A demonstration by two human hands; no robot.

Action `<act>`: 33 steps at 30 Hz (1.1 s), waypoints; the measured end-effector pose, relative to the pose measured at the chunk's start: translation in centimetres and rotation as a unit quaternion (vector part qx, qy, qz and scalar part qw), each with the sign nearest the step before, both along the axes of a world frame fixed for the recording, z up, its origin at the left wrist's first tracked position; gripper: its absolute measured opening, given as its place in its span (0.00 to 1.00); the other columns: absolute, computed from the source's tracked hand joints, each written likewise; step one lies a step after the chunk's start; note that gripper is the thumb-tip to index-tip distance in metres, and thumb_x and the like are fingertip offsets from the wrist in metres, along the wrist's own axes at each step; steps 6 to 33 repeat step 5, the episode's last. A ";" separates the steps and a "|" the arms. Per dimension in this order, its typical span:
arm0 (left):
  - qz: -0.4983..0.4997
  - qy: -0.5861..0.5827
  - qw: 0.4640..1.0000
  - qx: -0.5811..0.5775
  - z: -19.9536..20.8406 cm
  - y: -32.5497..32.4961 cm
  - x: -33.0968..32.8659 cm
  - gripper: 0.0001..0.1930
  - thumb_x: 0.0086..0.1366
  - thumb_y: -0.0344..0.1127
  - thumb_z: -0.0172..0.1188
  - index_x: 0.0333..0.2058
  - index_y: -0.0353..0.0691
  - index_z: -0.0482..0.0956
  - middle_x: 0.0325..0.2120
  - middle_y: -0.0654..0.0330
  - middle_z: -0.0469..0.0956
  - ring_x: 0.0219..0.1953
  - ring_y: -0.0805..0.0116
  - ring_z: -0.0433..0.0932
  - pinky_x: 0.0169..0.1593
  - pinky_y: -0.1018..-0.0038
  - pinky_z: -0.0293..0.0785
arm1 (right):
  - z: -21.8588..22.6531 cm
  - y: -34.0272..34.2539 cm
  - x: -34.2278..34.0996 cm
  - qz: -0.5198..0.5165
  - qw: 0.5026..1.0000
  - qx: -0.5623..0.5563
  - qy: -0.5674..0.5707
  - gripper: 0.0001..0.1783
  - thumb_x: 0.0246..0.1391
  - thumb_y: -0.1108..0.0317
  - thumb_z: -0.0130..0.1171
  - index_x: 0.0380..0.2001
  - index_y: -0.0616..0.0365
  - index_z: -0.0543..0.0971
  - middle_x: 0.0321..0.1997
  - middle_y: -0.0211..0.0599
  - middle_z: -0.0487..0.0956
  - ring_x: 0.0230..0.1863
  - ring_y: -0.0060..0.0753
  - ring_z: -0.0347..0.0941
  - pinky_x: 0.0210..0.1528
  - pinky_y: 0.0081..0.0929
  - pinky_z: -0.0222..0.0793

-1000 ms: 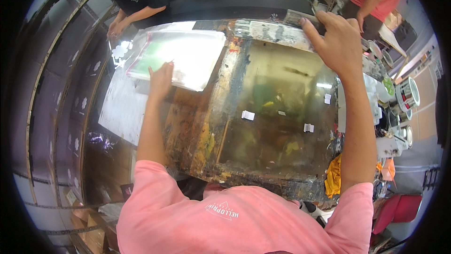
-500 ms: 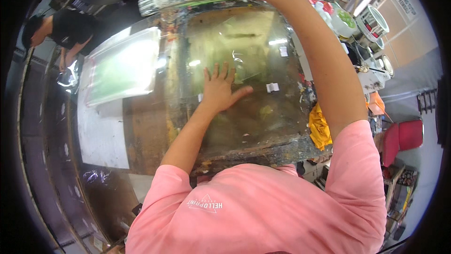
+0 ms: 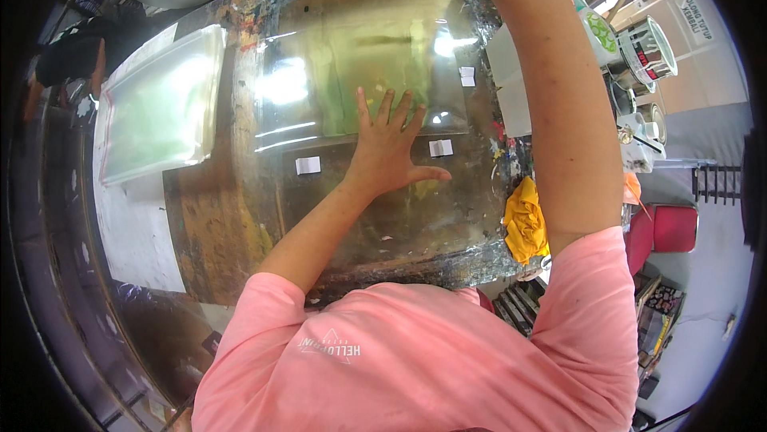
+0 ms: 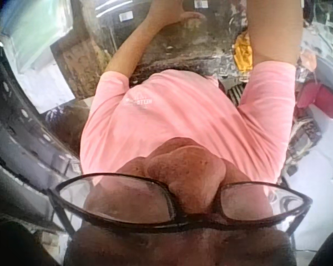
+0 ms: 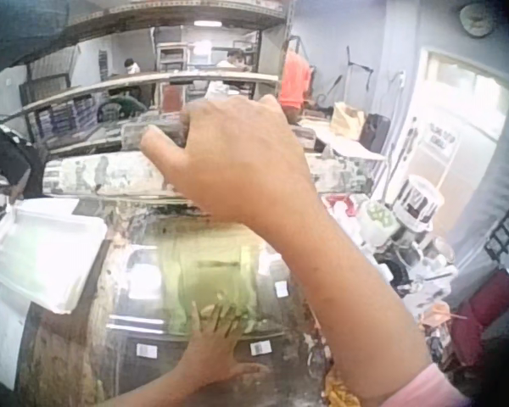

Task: The person performs screen printing by placing paper under a screen, applying ink, and using a squeegee to pull the ink across the mesh. The person repeats this process on multiple sheets, lifting the screen to reveal printed designs.

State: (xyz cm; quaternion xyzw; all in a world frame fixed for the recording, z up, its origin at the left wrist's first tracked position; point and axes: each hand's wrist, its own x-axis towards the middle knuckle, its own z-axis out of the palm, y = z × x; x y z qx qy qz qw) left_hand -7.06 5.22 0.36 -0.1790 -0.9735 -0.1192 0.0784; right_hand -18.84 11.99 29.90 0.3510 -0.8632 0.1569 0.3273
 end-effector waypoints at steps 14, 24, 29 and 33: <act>-0.011 0.014 0.999 0.028 0.0 0.2 -0.1 0.65 0.48 0.91 0.51 0.69 0.39 0.73 0.71 0.46 0.65 0.74 0.40 0.59 0.73 0.21 0.31 | -0.1 0.0 -0.9 0.017 1.000 -0.016 0.017 0.33 0.61 0.42 0.51 0.28 0.65 0.87 0.35 0.57 0.86 0.42 0.53 0.83 0.52 0.48 0.71; -0.011 0.014 0.999 0.028 0.0 0.2 -0.1 0.65 0.48 0.91 0.51 0.69 0.39 0.73 0.71 0.46 0.65 0.74 0.40 0.59 0.73 0.21 0.31 | -0.1 0.0 -0.9 0.017 1.000 -0.016 0.017 0.33 0.61 0.42 0.51 0.28 0.65 0.87 0.35 0.57 0.86 0.42 0.53 0.83 0.52 0.48 0.71; -0.011 0.014 0.999 0.028 0.0 0.2 -0.1 0.65 0.48 0.91 0.51 0.69 0.39 0.73 0.71 0.46 0.65 0.74 0.40 0.59 0.73 0.21 0.31 | -0.1 0.0 -0.9 0.017 1.000 -0.016 0.017 0.33 0.61 0.42 0.51 0.28 0.65 0.87 0.35 0.57 0.86 0.42 0.53 0.83 0.52 0.48 0.71; -0.011 0.014 0.999 0.028 0.0 0.2 -0.1 0.65 0.48 0.91 0.51 0.69 0.39 0.73 0.71 0.46 0.65 0.74 0.40 0.59 0.73 0.21 0.31 | -0.1 0.0 -0.9 0.017 1.000 -0.016 0.017 0.33 0.61 0.42 0.51 0.28 0.65 0.87 0.35 0.57 0.86 0.42 0.53 0.83 0.52 0.48 0.71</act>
